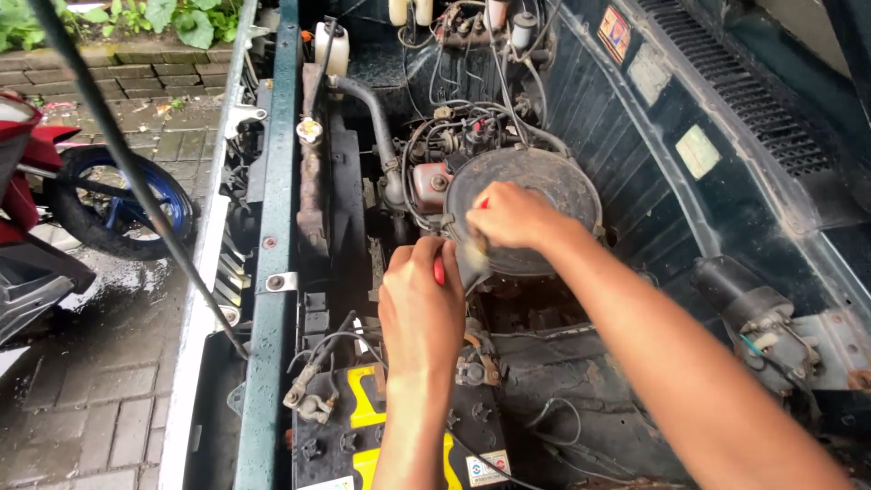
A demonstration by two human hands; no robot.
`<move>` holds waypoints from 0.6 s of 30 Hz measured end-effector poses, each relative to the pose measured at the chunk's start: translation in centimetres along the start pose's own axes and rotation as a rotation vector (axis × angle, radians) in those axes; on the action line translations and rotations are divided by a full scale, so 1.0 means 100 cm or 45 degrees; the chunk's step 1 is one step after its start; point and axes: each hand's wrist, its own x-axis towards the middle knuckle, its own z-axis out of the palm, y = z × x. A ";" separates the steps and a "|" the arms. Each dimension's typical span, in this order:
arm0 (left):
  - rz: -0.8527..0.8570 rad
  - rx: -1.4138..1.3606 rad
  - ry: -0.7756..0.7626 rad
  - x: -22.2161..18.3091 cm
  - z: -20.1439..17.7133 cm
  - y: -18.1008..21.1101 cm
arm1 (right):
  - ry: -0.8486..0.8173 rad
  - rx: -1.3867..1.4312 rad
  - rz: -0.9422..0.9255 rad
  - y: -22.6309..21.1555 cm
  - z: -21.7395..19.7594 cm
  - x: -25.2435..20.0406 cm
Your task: Using a small wire brush to scrub dirt and rust off the top of an air filter housing in a car engine bay.
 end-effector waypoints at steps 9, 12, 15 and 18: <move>-0.013 0.009 0.005 0.002 0.001 -0.002 | 0.094 0.841 -0.090 0.018 0.014 0.008; -0.017 -0.004 0.003 0.003 0.002 -0.005 | 0.093 0.957 0.128 0.050 0.010 0.008; -0.024 -0.045 -0.025 0.003 0.001 -0.003 | 0.027 0.864 0.309 0.083 -0.008 0.008; -0.024 -0.025 -0.036 0.003 0.003 -0.005 | 0.183 0.601 0.266 0.105 -0.016 0.016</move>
